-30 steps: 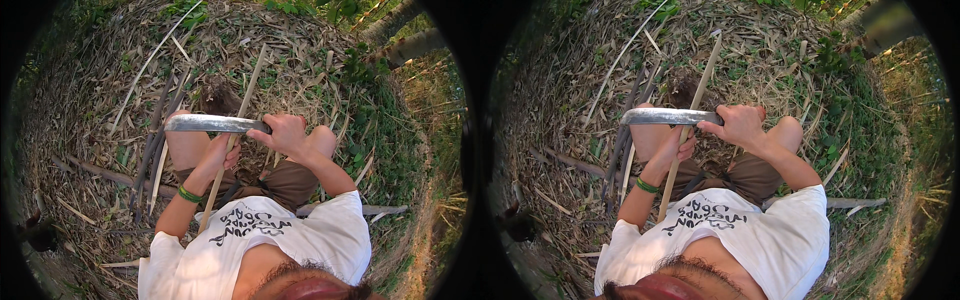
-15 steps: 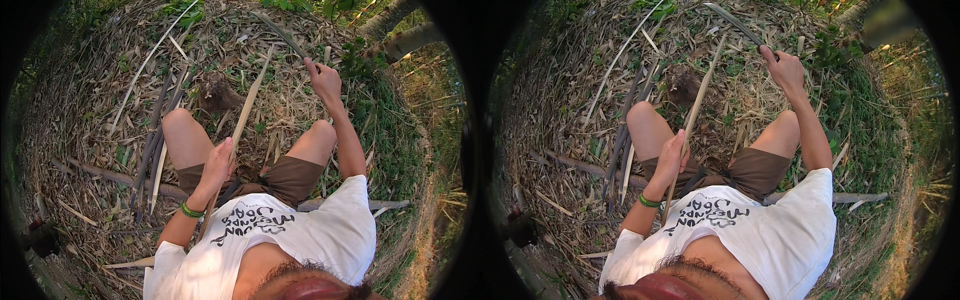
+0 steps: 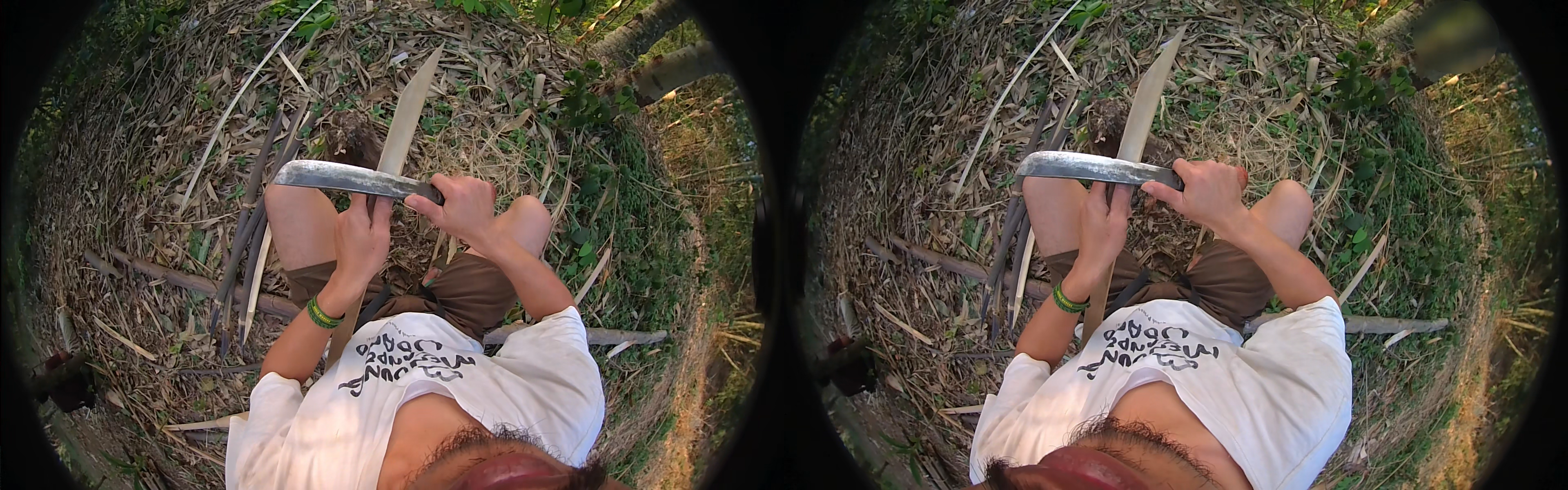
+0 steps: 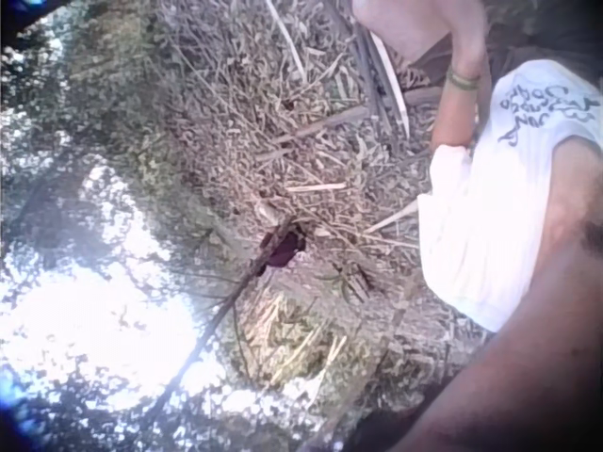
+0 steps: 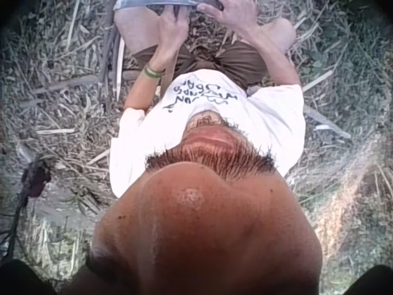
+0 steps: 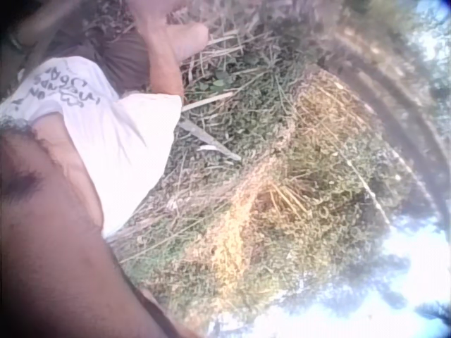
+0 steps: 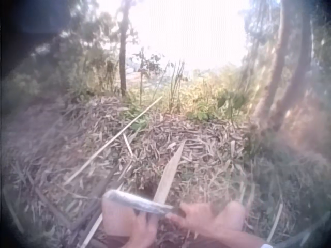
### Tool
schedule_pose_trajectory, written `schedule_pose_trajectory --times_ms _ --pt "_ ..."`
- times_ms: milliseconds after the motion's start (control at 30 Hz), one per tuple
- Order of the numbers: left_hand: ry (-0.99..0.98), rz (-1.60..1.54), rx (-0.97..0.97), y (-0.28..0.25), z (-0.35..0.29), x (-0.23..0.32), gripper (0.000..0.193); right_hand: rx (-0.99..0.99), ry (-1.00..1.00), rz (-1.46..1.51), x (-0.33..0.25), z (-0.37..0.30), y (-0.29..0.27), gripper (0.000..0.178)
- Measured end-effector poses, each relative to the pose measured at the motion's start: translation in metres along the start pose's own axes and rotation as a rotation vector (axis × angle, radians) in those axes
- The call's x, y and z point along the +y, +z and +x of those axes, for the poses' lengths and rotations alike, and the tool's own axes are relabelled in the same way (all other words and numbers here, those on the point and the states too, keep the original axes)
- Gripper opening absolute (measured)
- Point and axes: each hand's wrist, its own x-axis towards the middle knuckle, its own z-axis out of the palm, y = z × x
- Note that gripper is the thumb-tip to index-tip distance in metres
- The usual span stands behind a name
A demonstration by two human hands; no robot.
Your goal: The person sits on the ground and uses a machete to shave and smooth strips of bamboo, pulling the blade toward them and occasionally repositioning the bamboo.
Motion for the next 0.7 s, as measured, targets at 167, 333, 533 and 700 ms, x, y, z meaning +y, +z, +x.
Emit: schedule_pose_trajectory --times_ms 167,333,533,700 --pt "0.151 0.072 0.001 -0.005 -0.003 0.000 0.026 0.050 -0.126 -0.065 0.008 0.009 -0.004 0.064" --pt "0.103 0.120 -0.025 -0.017 -0.006 0.011 0.026 0.130 -0.128 -0.129 0.017 0.023 -0.005 0.063" --pt "0.075 0.122 -0.044 -0.023 -0.007 0.010 0.028 0.159 -0.203 -0.155 0.040 0.043 -0.006 0.067" --pt "0.100 0.149 -0.020 -0.028 -0.008 0.007 0.027 0.150 -0.217 -0.167 0.042 0.051 -0.003 0.068"
